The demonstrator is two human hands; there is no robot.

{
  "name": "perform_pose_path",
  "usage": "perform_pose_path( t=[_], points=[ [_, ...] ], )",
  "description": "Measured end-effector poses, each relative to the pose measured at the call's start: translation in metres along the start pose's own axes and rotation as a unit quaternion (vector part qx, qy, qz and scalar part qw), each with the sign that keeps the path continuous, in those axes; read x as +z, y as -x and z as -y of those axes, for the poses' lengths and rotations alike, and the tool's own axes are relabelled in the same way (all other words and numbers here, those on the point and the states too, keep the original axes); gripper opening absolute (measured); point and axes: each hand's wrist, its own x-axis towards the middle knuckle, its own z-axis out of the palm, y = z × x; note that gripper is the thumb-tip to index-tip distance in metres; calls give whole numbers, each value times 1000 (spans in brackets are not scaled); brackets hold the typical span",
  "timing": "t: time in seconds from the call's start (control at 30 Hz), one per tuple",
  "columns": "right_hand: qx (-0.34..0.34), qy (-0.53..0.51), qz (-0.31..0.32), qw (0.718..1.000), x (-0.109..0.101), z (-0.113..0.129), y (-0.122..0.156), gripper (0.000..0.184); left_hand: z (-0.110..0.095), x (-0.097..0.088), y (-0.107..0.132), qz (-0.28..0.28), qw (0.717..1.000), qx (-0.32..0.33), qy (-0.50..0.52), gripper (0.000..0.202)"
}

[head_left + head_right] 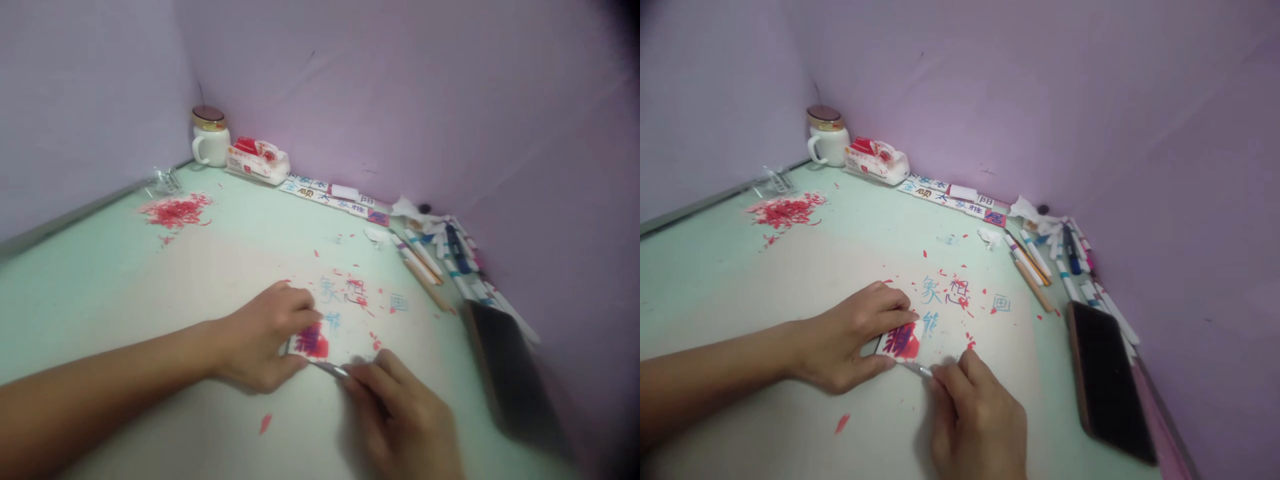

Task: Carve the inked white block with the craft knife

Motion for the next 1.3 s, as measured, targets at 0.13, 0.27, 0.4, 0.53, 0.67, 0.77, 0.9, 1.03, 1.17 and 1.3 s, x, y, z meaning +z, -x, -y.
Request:
perform_pose_path(
  t=[0.13,0.27,0.4,0.53,0.67,0.77,0.9,1.03,1.17,1.3],
  points=[
    [3,-7,4,1000,0,-1,-1,19,1,0,0,-9,1000,6,9,28],
    [-1,-12,20,1000,-2,-5,-1,18,-1,1,0,-16,1000,-10,7,28],
    [-38,-1,31,999,-4,-14,-1,12,-2,5,1,-30,999,-39,-20,28],
    [-49,17,17,999,-4,-20,-1,13,-1,8,2,-36,998,-51,-31,28],
    [-60,4,13,998,-4,-14,-1,10,0,8,1,-38,997,-52,-36,29],
    [-33,1,-9,999,-2,-5,0,12,-1,7,1,-34,998,-46,-38,28],
    [-5,1,-31,999,1,1,2,16,0,7,0,-30,998,-40,-38,26],
    [-3,1,-38,999,1,3,2,16,1,7,0,-23,998,-46,-40,25],
    [0,17,-33,999,0,5,1,17,0,6,0,-20,998,-47,-38,27],
    [21,27,-34,999,0,6,0,18,0,7,0,-18,998,-46,-37,27]
  ],
)
